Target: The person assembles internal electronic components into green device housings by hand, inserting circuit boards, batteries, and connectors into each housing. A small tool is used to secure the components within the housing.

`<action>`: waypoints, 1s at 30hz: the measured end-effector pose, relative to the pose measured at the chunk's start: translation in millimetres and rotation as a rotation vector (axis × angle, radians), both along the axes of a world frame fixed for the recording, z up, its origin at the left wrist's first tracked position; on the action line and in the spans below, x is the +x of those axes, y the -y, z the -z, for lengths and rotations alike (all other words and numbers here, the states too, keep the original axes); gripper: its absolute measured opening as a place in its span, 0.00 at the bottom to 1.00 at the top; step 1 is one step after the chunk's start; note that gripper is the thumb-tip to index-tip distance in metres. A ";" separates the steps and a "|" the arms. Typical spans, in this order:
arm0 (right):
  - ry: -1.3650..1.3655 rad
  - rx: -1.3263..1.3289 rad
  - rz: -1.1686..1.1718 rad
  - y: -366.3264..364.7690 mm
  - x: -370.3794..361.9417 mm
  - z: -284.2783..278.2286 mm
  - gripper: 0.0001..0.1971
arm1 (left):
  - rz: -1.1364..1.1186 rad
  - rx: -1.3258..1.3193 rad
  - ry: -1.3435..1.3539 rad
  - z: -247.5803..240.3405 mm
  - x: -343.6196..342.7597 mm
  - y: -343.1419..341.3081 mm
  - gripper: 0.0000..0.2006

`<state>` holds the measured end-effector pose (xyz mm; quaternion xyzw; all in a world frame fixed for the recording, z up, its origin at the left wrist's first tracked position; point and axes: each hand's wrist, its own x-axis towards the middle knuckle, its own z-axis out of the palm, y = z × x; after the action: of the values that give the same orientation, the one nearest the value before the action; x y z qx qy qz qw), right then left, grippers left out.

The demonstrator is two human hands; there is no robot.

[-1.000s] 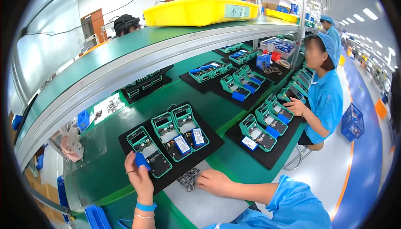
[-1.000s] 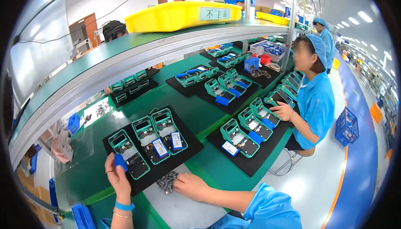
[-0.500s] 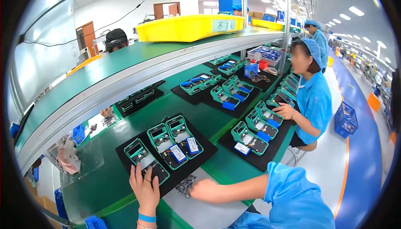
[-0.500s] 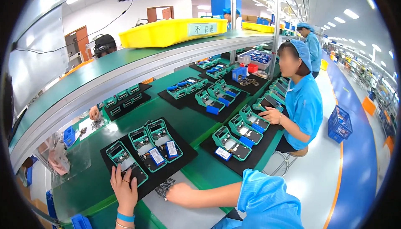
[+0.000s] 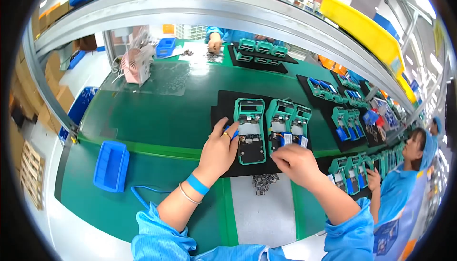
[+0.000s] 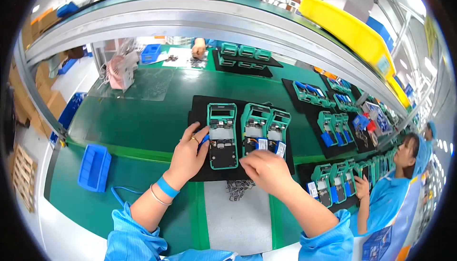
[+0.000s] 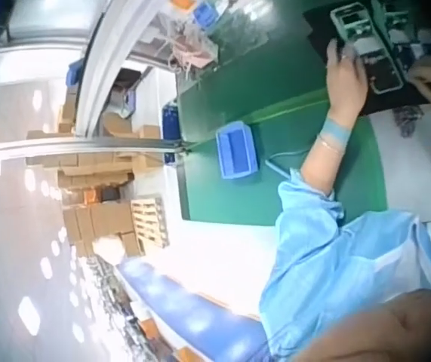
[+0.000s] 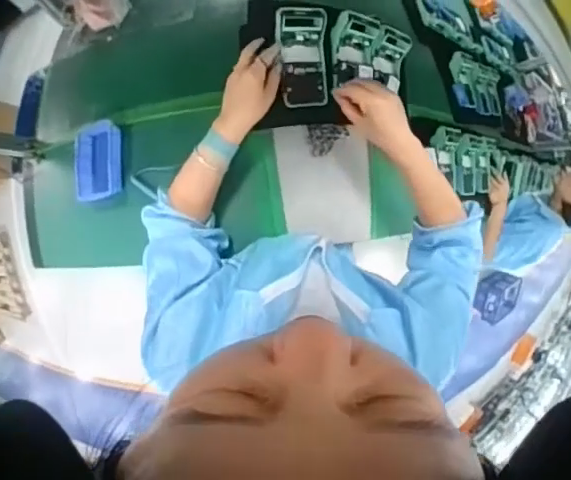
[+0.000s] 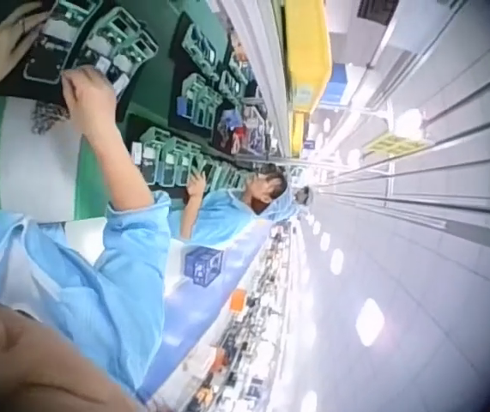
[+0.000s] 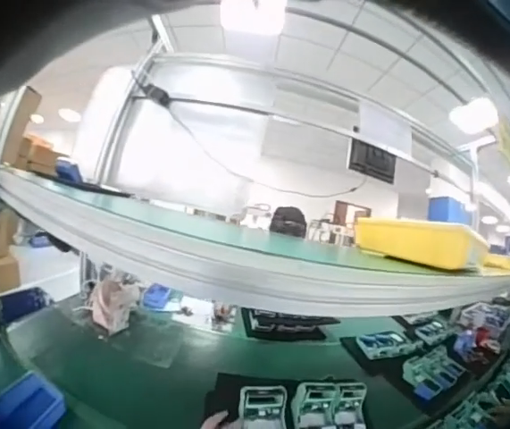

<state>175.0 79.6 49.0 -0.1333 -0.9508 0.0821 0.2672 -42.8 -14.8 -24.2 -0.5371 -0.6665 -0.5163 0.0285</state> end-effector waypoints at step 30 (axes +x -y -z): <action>0.229 0.705 -0.043 -58.7 -103.7 42.5 0.07 | 0.093 -0.041 -0.475 39.2 13.4 9.1 0.22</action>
<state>71.3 138.3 6.5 -0.0213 -0.9470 -0.2605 0.1866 -29.4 -23.8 -63.4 -0.6740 -0.6261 -0.3624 0.1497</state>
